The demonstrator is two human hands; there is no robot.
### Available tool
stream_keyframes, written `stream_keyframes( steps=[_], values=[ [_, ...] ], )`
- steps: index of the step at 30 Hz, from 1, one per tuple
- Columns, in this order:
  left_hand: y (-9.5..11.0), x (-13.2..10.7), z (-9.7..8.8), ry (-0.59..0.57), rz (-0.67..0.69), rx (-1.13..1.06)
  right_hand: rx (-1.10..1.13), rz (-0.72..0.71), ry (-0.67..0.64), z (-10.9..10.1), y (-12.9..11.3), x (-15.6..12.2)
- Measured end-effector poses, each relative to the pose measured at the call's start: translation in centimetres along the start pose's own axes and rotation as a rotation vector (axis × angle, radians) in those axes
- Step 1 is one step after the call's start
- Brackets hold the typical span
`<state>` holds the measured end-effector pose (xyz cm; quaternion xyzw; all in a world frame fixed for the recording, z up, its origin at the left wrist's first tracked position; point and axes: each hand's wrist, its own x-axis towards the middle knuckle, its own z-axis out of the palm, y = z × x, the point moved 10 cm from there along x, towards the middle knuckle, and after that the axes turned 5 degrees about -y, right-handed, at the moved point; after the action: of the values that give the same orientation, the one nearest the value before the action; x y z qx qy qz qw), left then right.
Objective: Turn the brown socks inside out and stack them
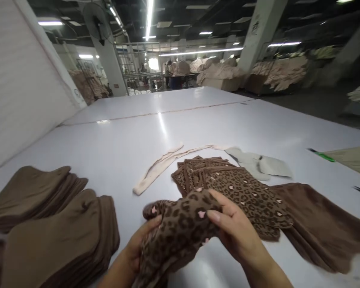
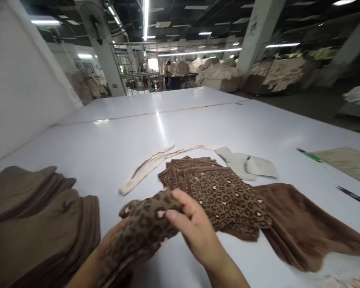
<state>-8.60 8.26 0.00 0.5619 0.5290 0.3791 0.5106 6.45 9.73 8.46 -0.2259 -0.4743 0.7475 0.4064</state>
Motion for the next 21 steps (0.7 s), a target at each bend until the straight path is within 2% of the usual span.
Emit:
stream_keyframes(
  steps=[3, 4, 6, 8, 10, 11, 12, 13, 15, 16, 18, 21],
  values=[
    [-1.5, -0.7, -3.6, 0.049, -0.145, -0.189, 0.020, 0.146, 0.195, -4.0, 5.4, -0.2],
    [-2.1, -0.7, -4.5, 0.062, -0.181, -0.193, 0.004, 0.207, 0.241, -5.0, 7.5, -0.3],
    [-2.8, -0.7, -6.0, 0.112, -0.226, -0.008, -0.024, 0.298, 0.278, -6.1, 11.1, -0.6],
    [-2.3, -1.4, -8.2, 0.318, -0.225, 0.327, -0.026, 0.327, 0.283, -6.3, 13.5, -0.9],
    [0.0, -3.2, -9.4, 0.598, -0.155, 0.602, -0.019, 0.319, 0.299, -6.4, 14.7, -1.2],
    [1.1, -3.7, -8.9, 0.650, -0.107, 0.666, -0.016, 0.313, 0.311, -6.5, 15.0, -1.4],
    [1.5, -3.6, -7.6, 0.599, -0.070, 0.672, -0.014, 0.308, 0.319, -6.4, 15.2, -1.6],
    [1.3, -2.9, -5.7, 0.456, -0.052, 0.630, -0.013, 0.305, 0.322, -6.4, 15.2, -1.7],
    [-0.5, -1.4, -1.0, 0.108, -0.092, 0.437, -0.013, 0.303, 0.317, -6.1, 15.2, -1.9],
    [-1.7, -0.9, 1.0, -0.009, -0.140, 0.315, -0.016, 0.304, 0.309, -5.9, 15.2, -2.0],
    [-4.4, -0.2, 3.9, -0.138, -0.270, 0.056, -0.019, 0.303, 0.289, -5.5, 15.2, -2.1],
    [-7.0, 0.6, 6.5, -0.229, -0.367, -0.150, 0.010, 0.301, 0.306, -5.5, 15.5, -2.6]
  ],
)
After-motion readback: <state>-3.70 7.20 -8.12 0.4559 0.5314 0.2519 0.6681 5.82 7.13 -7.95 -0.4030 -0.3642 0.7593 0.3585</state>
